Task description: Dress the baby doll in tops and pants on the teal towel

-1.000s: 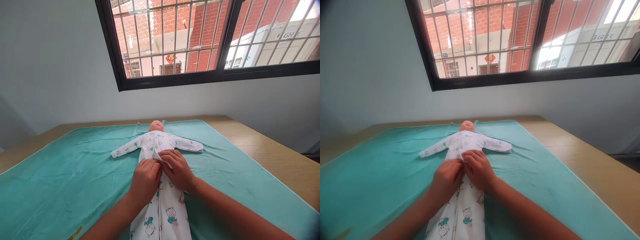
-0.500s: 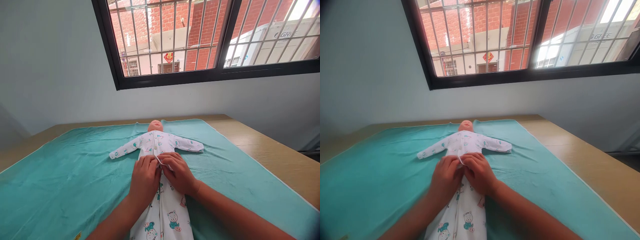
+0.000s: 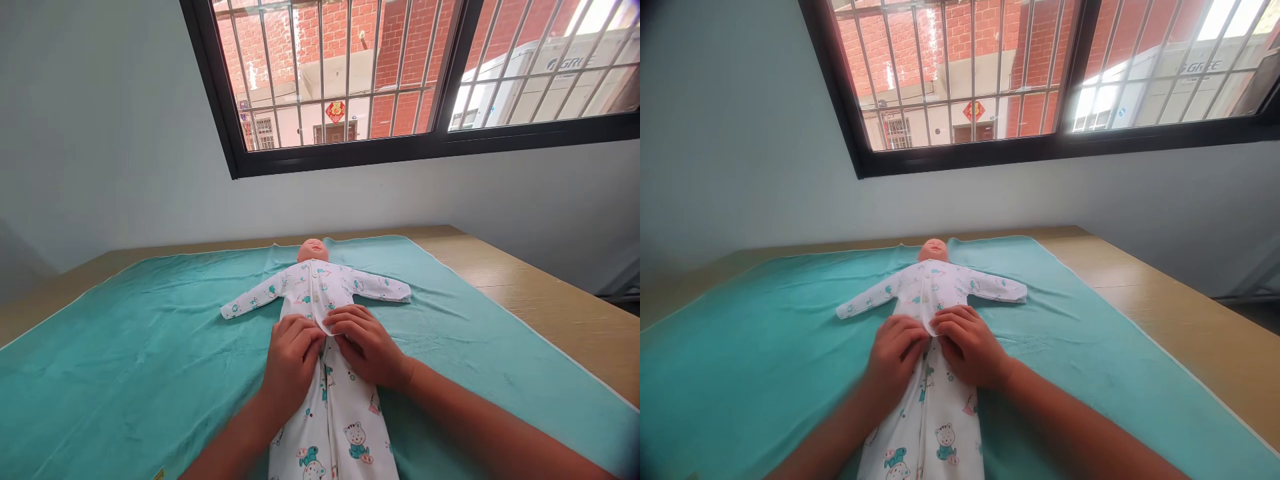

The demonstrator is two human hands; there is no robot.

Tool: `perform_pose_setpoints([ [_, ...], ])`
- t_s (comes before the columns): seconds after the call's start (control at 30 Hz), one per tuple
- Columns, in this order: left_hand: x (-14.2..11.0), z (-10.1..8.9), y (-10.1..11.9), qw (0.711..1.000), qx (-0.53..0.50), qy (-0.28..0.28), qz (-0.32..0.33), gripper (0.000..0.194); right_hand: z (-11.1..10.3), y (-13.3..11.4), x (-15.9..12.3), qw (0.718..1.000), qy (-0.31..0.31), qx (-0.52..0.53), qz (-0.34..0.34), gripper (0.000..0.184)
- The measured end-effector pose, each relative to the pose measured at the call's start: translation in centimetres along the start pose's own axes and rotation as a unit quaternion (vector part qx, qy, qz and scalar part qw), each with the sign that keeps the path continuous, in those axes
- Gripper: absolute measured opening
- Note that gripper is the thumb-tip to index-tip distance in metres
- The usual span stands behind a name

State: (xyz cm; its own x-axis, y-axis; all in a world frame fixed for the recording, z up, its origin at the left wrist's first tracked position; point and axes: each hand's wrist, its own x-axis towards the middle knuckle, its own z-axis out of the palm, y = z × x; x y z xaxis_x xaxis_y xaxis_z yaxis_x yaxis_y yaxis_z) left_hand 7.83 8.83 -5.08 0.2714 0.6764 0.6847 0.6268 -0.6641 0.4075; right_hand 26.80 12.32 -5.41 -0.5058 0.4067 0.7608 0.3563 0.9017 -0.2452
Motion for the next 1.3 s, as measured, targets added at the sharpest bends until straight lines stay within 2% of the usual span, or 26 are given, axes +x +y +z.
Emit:
perform_pose_setpoints([
  [0.1,0.1,-1.0,-0.9,0.999,-0.033,0.005,0.024,0.015,-0.3,-0.2,-0.9,1.000,-0.013,-0.015,0.004,0.030],
  [0.2,0.2,-2.8,-2.7,0.997,-0.066,0.000,-0.028,0.020,-0.8,-0.4,-2.4,0.997,0.009,-0.061,0.053,0.037],
  [0.33,-0.9,-4.7,-5.1,0.987,-0.076,-0.111,-0.085,0.024,-1.7,-0.3,-4.4,0.984,0.006,-0.119,0.134,0.025],
  [0.4,-1.9,-4.8,-5.6,0.981,-0.055,-0.155,-0.100,0.024,-1.9,-0.1,-4.9,0.979,-0.017,-0.123,0.163,0.017],
  [0.5,-3.0,-4.1,-5.6,0.977,0.002,-0.184,-0.108,0.015,-1.9,0.0,-5.1,0.975,-0.051,-0.125,0.177,0.016],
  [0.57,-3.3,-3.7,-5.5,0.976,0.057,-0.185,-0.103,0.009,-1.8,0.0,-5.0,0.972,-0.073,-0.124,0.185,0.017],
  [0.63,-3.3,-3.6,-5.5,0.976,0.107,-0.169,-0.085,0.013,-1.8,0.0,-5.0,0.968,-0.087,-0.114,0.205,0.017],
  [0.8,-3.2,-4.9,-5.6,0.987,0.155,-0.042,0.016,0.014,-2.3,0.3,-5.1,0.959,-0.079,-0.084,0.258,0.013],
  [0.87,-3.3,-5.3,-5.5,0.985,0.164,-0.031,0.042,0.014,-2.5,0.4,-5.2,0.959,-0.079,-0.085,0.259,0.013],
  [1.03,-3.3,-5.1,-5.4,0.974,0.184,-0.113,0.074,0.015,-2.5,0.4,-5.0,0.957,-0.137,-0.063,0.248,0.014],
  [1.3,-3.8,-5.1,-5.5,0.971,0.107,-0.208,0.045,0.016,-3.6,1.0,-4.9,0.939,-0.236,0.007,0.251,0.011],
])
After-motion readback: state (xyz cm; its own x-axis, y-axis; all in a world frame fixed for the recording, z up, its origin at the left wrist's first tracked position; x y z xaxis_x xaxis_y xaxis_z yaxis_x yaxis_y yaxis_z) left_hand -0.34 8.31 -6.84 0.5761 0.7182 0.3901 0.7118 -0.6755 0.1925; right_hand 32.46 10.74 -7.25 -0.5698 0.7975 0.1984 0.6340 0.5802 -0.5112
